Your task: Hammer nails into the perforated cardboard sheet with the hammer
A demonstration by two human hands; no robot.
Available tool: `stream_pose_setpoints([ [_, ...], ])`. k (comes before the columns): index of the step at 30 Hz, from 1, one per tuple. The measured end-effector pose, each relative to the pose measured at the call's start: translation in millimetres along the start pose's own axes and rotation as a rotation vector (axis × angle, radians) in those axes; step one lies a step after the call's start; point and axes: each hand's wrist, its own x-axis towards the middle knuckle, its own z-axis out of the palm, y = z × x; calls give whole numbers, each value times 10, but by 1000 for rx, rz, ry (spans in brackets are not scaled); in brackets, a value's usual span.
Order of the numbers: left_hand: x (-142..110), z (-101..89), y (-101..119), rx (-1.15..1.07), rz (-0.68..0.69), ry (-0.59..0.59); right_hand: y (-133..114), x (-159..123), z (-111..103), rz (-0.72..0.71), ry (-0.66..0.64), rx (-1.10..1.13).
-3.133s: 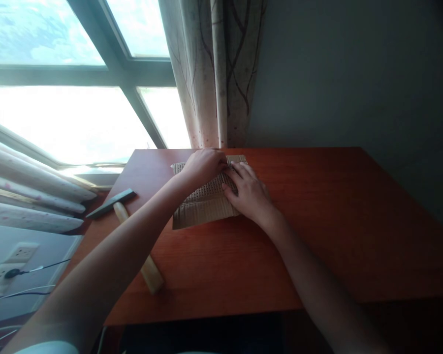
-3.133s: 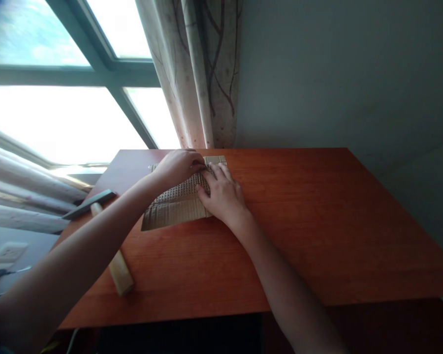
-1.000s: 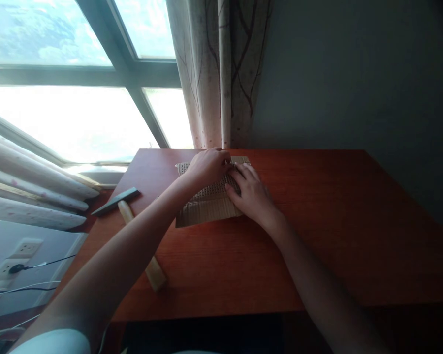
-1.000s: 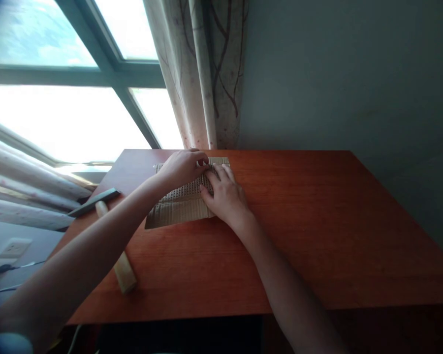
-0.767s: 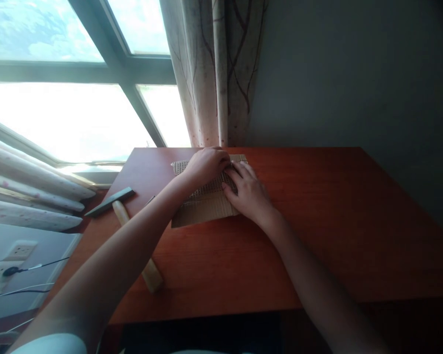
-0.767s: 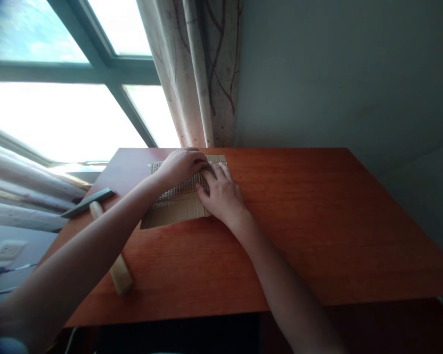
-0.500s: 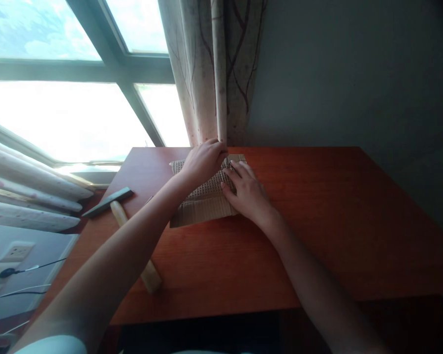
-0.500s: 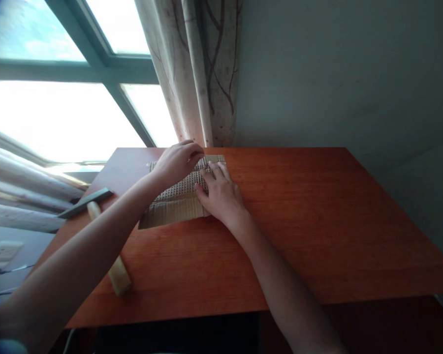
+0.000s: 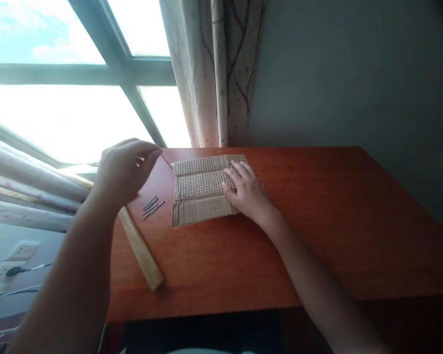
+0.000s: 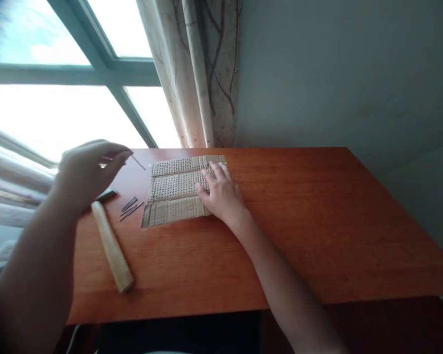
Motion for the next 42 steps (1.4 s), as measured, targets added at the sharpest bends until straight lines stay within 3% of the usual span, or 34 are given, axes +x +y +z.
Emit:
stream_pose_setpoints([
  [4,-447,-35,-476,123,-96,-147,10,0,10,6,-6,1],
  [7,-713,25,-695,160,-71,-250,20,2,16,1,-11,0],
  [11,-874,209,-793,143,-36,-386,24,2,21,-7,-6,-9],
  [16,-785,379,-763,113,43,-443,39,0,42,-14,2,0],
  [22,-454,307,-508,57,32,-267,52,0,52,-28,22,7],
  [29,19,342,232,-332,109,-167,38,3,42,-20,23,9],
  [35,399,702,652,-389,253,-322,77,23,79,-38,66,30],
  [38,555,936,696,-310,327,-384,106,38,102,-59,98,43],
  [42,637,1152,701,-304,407,-351,106,46,91,-64,95,39],
])
